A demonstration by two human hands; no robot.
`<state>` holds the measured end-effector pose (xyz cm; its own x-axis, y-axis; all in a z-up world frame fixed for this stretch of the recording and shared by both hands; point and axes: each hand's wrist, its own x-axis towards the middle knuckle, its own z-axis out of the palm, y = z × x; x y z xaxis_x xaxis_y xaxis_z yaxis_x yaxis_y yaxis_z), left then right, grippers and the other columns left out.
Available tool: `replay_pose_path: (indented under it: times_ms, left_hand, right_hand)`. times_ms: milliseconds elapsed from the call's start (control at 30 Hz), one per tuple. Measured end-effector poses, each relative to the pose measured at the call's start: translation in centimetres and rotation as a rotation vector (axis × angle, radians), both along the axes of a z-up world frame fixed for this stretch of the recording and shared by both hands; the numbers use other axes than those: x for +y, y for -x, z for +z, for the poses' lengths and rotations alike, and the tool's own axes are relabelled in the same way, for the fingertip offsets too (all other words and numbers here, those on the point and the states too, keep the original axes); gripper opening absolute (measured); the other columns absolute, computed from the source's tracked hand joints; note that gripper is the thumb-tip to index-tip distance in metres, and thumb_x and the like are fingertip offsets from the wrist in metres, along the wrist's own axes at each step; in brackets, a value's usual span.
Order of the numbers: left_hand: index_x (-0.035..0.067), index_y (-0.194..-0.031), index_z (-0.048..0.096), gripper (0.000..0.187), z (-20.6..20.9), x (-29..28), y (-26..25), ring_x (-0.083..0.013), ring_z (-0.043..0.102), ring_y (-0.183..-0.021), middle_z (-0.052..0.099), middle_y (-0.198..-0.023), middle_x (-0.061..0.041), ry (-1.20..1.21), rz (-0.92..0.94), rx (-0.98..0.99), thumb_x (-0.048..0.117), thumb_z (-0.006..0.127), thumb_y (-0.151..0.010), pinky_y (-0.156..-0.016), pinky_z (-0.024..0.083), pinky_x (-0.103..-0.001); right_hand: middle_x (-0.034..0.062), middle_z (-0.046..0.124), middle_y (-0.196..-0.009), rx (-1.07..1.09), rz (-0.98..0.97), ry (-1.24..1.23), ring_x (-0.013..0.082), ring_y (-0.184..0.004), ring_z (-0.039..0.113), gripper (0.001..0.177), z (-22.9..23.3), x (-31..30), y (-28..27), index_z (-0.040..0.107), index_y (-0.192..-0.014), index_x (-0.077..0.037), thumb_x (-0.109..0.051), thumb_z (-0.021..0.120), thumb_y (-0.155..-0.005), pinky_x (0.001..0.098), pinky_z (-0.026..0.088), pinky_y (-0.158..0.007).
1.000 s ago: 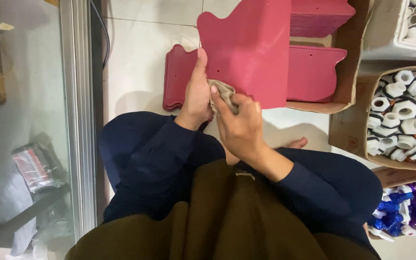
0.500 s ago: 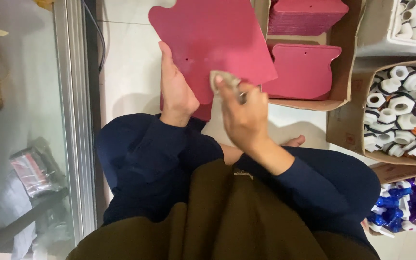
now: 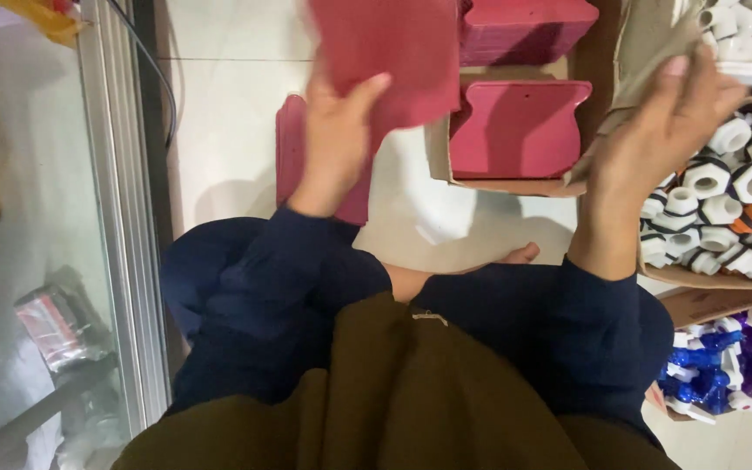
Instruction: The person sits on the floor and wipes the surface of pink plastic parts using a cloth. They handle the parts one at a time, wiping each side before placing them into a cardboard box.
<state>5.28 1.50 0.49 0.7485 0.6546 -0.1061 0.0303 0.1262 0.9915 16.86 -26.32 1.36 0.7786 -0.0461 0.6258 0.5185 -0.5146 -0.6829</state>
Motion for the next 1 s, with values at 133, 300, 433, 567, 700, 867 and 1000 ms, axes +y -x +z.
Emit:
replay_pose_path:
  times_ms: [133,300,433,567,700,867,1000]
  left_hand:
    - [0.014,-0.14,0.058,0.035,-0.6,-4.8,-6.4,-0.0253,0.059,-0.131,0.061,-0.136,-0.006,-0.625,-0.265,-0.233,0.018,0.063,-0.106,-0.117,0.047,-0.039]
    - [0.016,-0.123,0.062,0.051,-1.1,-8.2,-13.8,-0.0274,0.068,-0.093,0.068,-0.103,-0.004,-1.593,-0.147,-0.37,-0.011,0.075,-0.082,-0.067,0.056,-0.037]
    - [0.018,-0.12,0.06,0.045,-7.5,-10.0,-18.0,-0.0185,0.06,-0.081,0.062,-0.093,0.002,-1.933,-0.053,-0.274,0.001,0.068,-0.08,-0.066,0.045,-0.033]
    - [0.015,-0.125,0.056,0.047,-14.0,-11.2,-19.1,-0.0272,0.066,-0.085,0.064,-0.102,-0.004,-1.96,-0.268,0.101,0.017,0.072,-0.08,-0.067,0.055,-0.045]
    - [0.015,-0.133,0.049,0.053,-16.4,-11.1,-20.0,-0.0323,0.065,-0.101,0.061,-0.126,-0.011,-1.982,-0.297,0.327,0.029,0.071,-0.088,-0.064,0.057,-0.044]
    - [0.01,-0.13,0.061,0.046,-18.0,-13.3,-23.1,-0.0293,0.066,-0.085,0.069,-0.103,-0.009,-1.946,-0.25,0.422,0.029,0.06,-0.088,-0.055,0.052,-0.044]
    - [0.002,-0.133,0.063,0.055,-18.0,-16.9,-24.1,-0.0319,0.064,-0.062,0.072,-0.081,-0.01,-1.948,-0.348,0.646,0.019,0.065,-0.081,-0.048,0.046,-0.051]
  right_hand:
    - [0.0167,0.051,-0.123,-0.029,-0.082,-0.224,0.0317,-0.123,0.057,0.044,-1.4,-2.2,-0.5,0.059,-0.135,0.002,-0.037,0.059,-0.112,0.0454,0.049,-0.108]
    - [0.013,0.047,-0.119,-0.198,-0.051,-0.212,0.026,-0.117,0.053,0.025,1.4,-1.6,-0.3,0.062,-0.133,-0.007,-0.021,0.052,-0.115,0.0404,0.045,-0.104]
    - [0.0113,0.045,-0.116,-0.227,-0.07,-0.166,0.0268,-0.111,0.054,0.027,0.7,-1.5,-0.6,0.061,-0.139,-0.01,-0.022,0.053,-0.116,0.0409,0.046,-0.099]
    - [0.0093,0.039,-0.109,-0.188,-0.091,-0.099,0.0248,-0.099,0.048,0.028,1.5,-0.7,-0.1,0.062,-0.137,-0.009,-0.023,0.05,-0.116,0.0394,0.044,-0.09]
    - [0.0099,0.042,-0.112,-0.151,-0.072,-0.111,0.025,-0.107,0.05,0.027,1.8,0.5,0.3,0.062,-0.133,-0.007,-0.023,0.05,-0.115,0.0393,0.044,-0.1]
    - [0.0093,0.04,-0.108,-0.142,-0.037,-0.1,0.0241,-0.101,0.048,0.028,1.7,0.9,0.3,0.064,-0.132,-0.008,-0.024,0.051,-0.114,0.0391,0.044,-0.096]
    - [0.0105,0.044,-0.109,-0.127,-0.071,-0.065,0.0249,-0.104,0.052,0.029,2.3,1.2,0.8,0.063,-0.132,-0.008,-0.027,0.05,-0.114,0.0393,0.046,-0.098]
